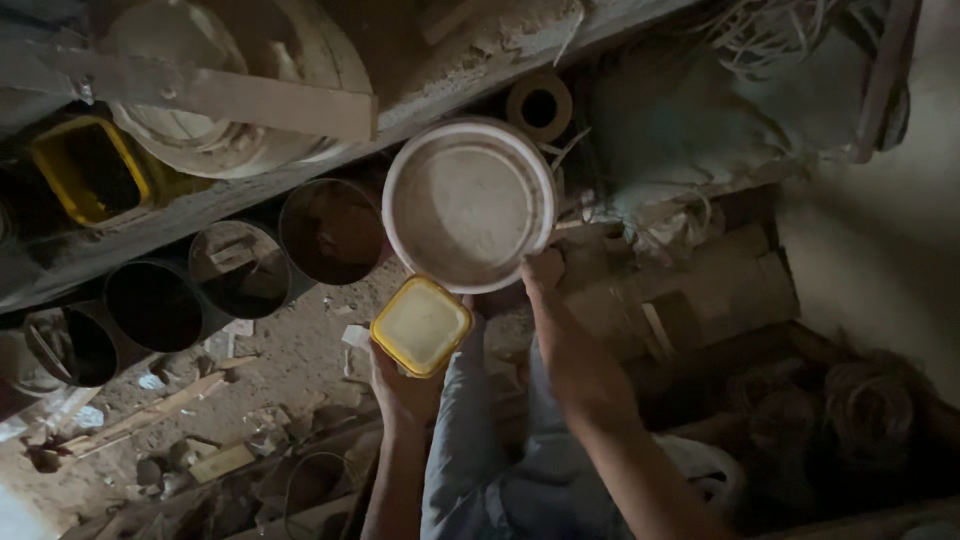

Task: The person carries a small yellow container filled with white paint, walks to a work area, and uses a paint roller to scoop paint from a purple bucket into the container. The person repeatedly rolls the roller in the bucket and scrapes it against the container rim to transfer paint.

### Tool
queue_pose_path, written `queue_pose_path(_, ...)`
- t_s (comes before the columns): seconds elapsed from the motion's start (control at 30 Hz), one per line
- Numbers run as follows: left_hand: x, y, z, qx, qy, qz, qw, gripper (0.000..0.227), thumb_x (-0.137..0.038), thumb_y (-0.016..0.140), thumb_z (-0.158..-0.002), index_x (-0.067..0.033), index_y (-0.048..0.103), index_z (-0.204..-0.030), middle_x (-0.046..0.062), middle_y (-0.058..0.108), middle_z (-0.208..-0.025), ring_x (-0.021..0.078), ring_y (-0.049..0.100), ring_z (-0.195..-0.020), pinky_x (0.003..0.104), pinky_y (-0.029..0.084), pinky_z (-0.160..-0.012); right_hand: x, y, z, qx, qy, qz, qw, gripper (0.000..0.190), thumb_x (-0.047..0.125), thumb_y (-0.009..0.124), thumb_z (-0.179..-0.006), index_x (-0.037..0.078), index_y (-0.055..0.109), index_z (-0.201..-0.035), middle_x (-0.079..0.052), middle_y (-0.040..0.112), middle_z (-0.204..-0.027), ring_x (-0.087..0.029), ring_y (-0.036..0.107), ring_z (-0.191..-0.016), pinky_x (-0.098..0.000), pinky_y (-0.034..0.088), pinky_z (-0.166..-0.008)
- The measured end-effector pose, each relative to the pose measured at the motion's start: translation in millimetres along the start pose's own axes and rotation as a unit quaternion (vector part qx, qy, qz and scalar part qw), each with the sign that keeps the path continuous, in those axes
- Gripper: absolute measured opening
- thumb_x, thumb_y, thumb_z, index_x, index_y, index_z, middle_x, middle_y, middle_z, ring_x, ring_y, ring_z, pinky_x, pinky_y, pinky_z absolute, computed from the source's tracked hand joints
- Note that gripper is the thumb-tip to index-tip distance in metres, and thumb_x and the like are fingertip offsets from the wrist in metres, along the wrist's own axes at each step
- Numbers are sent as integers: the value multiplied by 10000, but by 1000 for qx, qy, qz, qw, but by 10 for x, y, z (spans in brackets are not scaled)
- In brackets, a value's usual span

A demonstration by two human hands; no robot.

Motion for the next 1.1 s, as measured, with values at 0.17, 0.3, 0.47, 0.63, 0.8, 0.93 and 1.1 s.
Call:
queue_pose_path(0.17, -11, -86, -68, 17, -4, 36, 999, 659, -78, 884, -721, -33, 530, -1274, 105, 685, -1189, 198, 676, -1074, 349, 558, -926, -19, 109, 89, -28, 25, 8, 999, 301, 309, 696, -870, 21, 714, -783, -228, 712, -791, -438, 693, -769, -558, 531, -719)
queue_pose_path(0.3, 65, -221, -125, 9, 26, -7, 1000, 604, -107, 900, -784, -40, 552, -1273, 108, 697, -1177, 205, 685, -1062, 356, 557, -925, -102, 2, 127, -42, 3, 27, 999, 334, 312, 711, -864, -3, 698, -755, -241, 700, -764, -444, 690, -751, -560, 523, -707)
queue_pose_path(0.47, 121, -409, -224, 23, 59, -35, 997, 725, -120, 923, -678, -24, 534, -1283, 126, 665, -1165, 236, 650, -1046, 383, 542, -893, -119, -130, 242, -30, -53, 60, 996, 378, 315, 730, -855, -34, 678, -720, -258, 684, -730, -452, 685, -728, -562, 514, -692)
queue_pose_path(0.63, 119, -353, -305, 30, 53, -35, 998, 667, -128, 909, -726, -36, 560, -1286, 111, 684, -1182, 236, 680, -1063, 390, 558, -915, -67, -323, 438, -150, -106, -5, 983, 451, 349, 812, -731, -69, 683, -841, -275, 675, -771, -469, 680, -751, -559, 530, -694)
queue_pose_path(0.8, -61, -250, -374, 9, 77, -60, 995, 696, -118, 907, -719, -22, 545, -1305, 113, 684, -1191, 236, 676, -1068, 362, 553, -919, 112, -456, 485, -202, -169, -32, 964, 445, 296, 777, -759, -72, 655, -977, -265, 671, -863, -451, 675, -802, -546, 536, -731)
queue_pose_path(0.93, -169, -128, -349, 10, 60, -67, 996, 678, -90, 907, -682, -34, 566, -1265, 117, 683, -1181, 225, 665, -1064, 349, 542, -928, 461, -911, 105, -195, -234, -47, 951, 402, 231, 731, -835, -51, 629, -1102, -261, 656, -959, -426, 662, -847, -529, 539, -756)
queue_pose_path(1.1, -102, -52, -281, -9, -19, 28, 999, 626, -108, 881, -760, -42, 545, -1285, 86, 679, -1201, 181, 661, -1084, 325, 545, -940, 1105, -1179, -413, -63, -338, 90, 935, 380, 150, 673, -930, -25, 597, -1258, -256, 636, -1079, -395, 645, -904, -509, 543, -788)
Point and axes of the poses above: each hand's wrist, its own z-axis away from the middle knuckle, its own y-axis out of the palm, x = y × z, the point moved 7 cm from there along -z, towards the middle knuckle
